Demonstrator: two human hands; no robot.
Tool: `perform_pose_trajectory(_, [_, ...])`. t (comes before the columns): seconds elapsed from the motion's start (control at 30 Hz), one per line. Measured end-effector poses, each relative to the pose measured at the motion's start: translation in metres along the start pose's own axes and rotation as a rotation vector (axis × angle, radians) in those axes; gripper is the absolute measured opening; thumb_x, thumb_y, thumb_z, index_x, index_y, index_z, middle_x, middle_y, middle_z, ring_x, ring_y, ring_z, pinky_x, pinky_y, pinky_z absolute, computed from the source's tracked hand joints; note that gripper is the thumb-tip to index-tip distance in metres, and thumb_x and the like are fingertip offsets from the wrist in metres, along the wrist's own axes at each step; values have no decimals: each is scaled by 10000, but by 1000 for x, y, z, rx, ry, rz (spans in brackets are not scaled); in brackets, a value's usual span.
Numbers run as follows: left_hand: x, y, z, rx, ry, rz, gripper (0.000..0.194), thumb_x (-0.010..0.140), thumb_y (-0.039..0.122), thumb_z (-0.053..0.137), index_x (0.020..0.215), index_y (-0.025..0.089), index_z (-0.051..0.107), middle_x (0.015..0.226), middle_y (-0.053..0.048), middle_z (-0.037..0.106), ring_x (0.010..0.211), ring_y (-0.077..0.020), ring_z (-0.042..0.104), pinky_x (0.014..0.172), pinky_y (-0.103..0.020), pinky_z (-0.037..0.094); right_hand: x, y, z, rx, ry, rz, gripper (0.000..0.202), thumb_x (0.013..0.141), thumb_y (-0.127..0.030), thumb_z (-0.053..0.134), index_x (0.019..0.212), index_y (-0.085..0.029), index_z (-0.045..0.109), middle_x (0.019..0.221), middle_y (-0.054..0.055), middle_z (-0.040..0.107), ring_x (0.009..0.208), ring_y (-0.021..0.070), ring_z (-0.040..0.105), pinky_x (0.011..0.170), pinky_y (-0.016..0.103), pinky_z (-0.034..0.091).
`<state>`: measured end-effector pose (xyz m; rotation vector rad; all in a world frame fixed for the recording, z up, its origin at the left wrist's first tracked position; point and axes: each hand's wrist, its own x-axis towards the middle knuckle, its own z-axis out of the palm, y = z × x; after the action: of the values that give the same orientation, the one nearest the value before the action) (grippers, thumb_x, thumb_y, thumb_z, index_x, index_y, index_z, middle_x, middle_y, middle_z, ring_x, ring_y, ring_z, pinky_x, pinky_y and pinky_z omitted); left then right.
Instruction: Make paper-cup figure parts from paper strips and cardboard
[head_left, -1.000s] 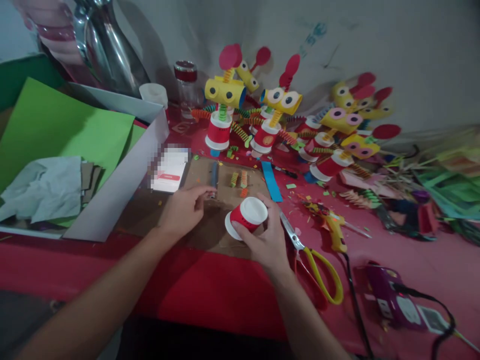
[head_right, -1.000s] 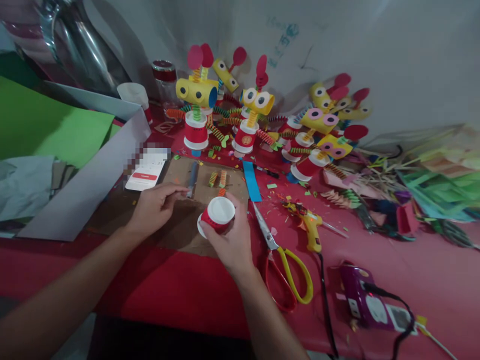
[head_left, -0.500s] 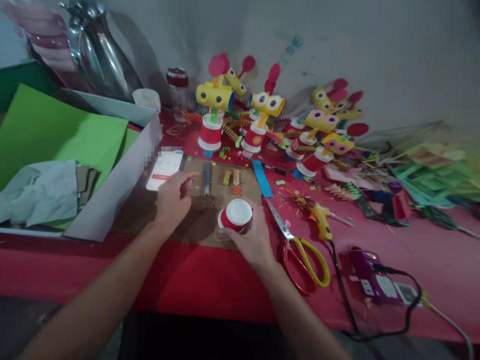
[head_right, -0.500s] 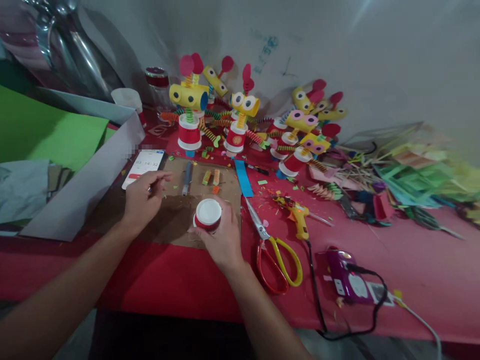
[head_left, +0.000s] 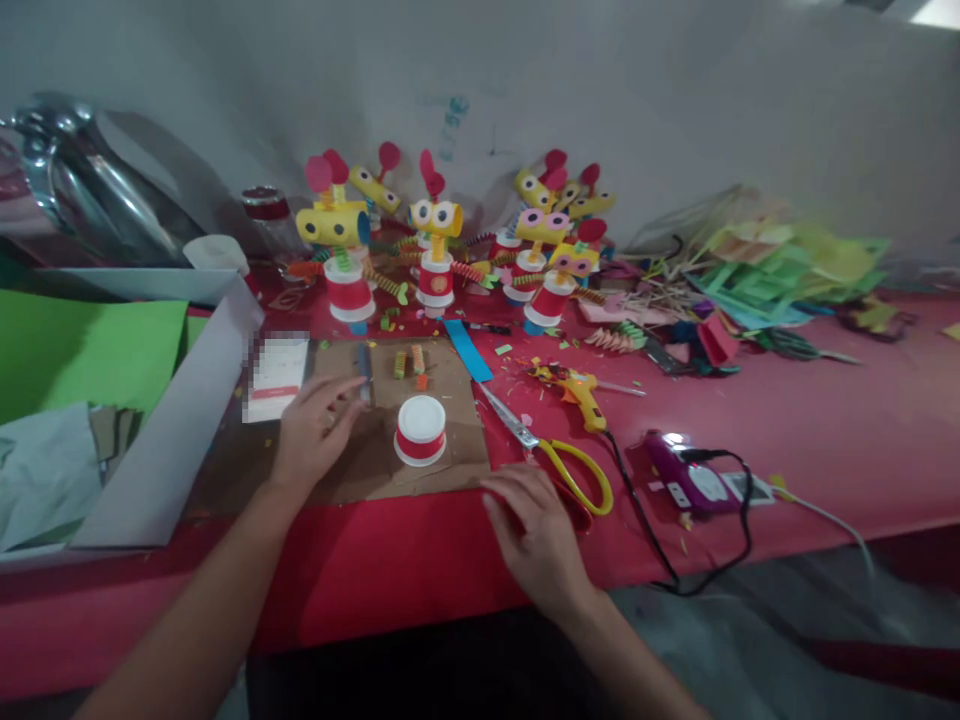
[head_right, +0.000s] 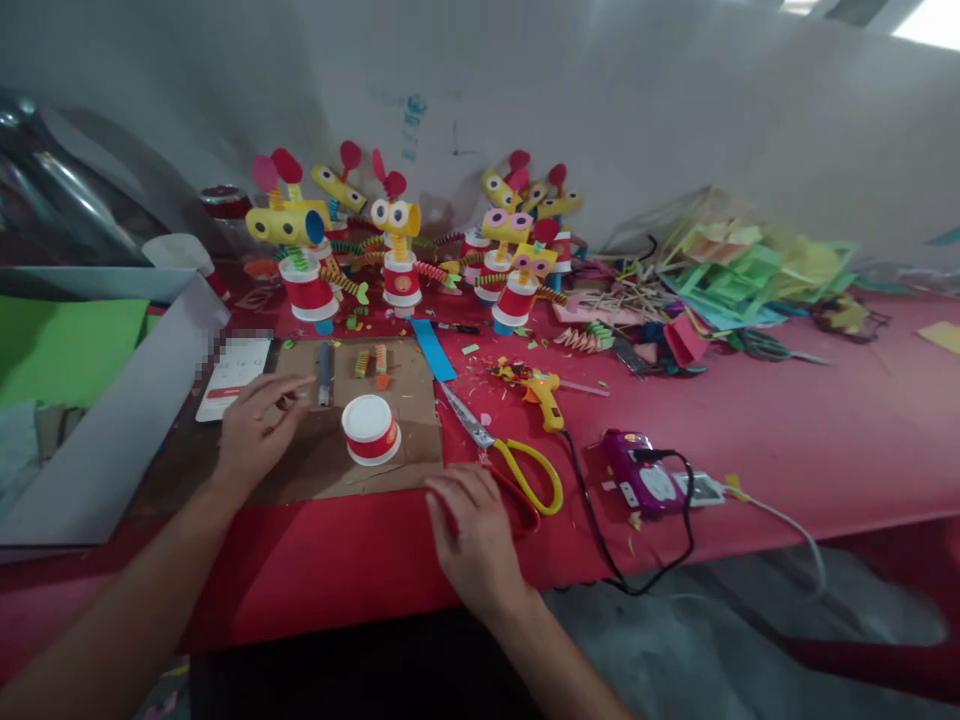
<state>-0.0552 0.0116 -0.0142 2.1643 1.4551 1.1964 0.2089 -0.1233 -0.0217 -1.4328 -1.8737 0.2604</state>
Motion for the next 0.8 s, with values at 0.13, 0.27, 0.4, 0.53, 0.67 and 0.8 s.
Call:
perform_pose_trajectory(0.13, [-7,32,12,-189,-314,-8,887,706,446,745,1460,279,307,1392,-107,499,1186,-280,533,1000,-446,431,0,-10,16,-35,-150,-65,346,906,-195,534,1249,-176,569,1284,113,589,1237,252,485,1032,477,447])
perform_pose_trajectory(0.27, [-11,47,28,-144,-389,87,950,705,434,753,1485,280,234,1486,-121,389,1362,-311,364,1108,-494,313,8,-13,29,-106,-241,-83,462,915,-274,540,1350,-125,493,1393,114,524,1345,291,373,1070,501,409])
perform_pose_trajectory(0.4, [-13,44,36,-135,-323,65,711,812,354,649,1439,270,325,1432,-97,461,1303,-257,454,1083,-437,370,10,-13,35,-145,-273,-28,445,934,-319,499,1330,-118,526,1395,125,525,1343,305,375,1062,510,409])
perform_pose_trajectory(0.53, [-15,43,36,-113,-282,50,679,804,333,646,1414,255,359,1397,-92,496,1271,-252,485,1069,-420,394,10,-14,33,-149,-291,-15,436,946,-323,464,1328,-125,532,1396,119,525,1331,308,384,1049,515,412])
perform_pose_trajectory(0.67, [-15,45,39,-95,-280,70,662,808,322,633,1404,242,356,1391,-105,491,1280,-251,473,1079,-430,384,11,-15,32,-147,-304,-11,432,950,-323,449,1326,-128,534,1394,121,526,1329,305,382,1044,519,408])
perform_pose_trajectory(0.8, [-17,41,44,-87,-248,76,635,804,318,625,1379,228,369,1358,-119,507,1245,-259,502,1054,-449,410,10,-15,32,-153,-324,9,437,952,-334,439,1334,-139,525,1400,118,519,1333,308,374,1051,524,395])
